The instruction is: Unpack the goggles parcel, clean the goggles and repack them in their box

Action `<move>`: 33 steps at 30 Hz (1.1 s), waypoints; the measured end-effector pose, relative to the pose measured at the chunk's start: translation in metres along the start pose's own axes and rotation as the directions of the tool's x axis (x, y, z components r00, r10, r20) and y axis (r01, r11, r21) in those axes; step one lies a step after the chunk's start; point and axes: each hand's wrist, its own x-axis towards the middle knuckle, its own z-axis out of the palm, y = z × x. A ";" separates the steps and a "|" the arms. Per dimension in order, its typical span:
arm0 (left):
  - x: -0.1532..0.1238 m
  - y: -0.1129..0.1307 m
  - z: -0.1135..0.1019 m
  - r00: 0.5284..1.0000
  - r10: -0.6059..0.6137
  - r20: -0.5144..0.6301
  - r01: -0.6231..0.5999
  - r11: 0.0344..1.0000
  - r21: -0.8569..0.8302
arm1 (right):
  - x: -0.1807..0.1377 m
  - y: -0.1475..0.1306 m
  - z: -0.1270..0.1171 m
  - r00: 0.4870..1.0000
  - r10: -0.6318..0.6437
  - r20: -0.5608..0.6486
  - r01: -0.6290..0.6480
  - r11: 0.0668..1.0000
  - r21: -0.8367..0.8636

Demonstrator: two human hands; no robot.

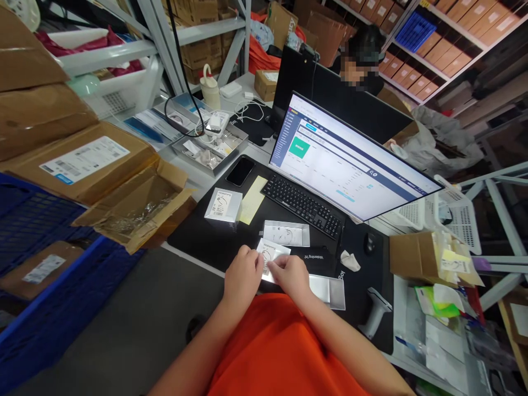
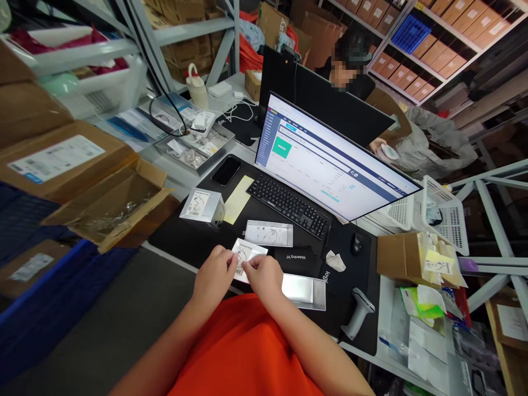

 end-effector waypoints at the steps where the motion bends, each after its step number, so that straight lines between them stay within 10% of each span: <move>1: 0.000 0.000 0.000 1.000 0.000 0.001 0.000 1.000 0.001 | 0.000 0.000 0.000 1.000 0.003 -0.003 -0.003 1.000 -0.003; 33: 0.002 -0.002 0.001 1.000 0.014 -0.007 -0.014 1.000 -0.016 | -0.004 -0.002 0.000 1.000 -0.002 -0.002 0.002 1.000 0.004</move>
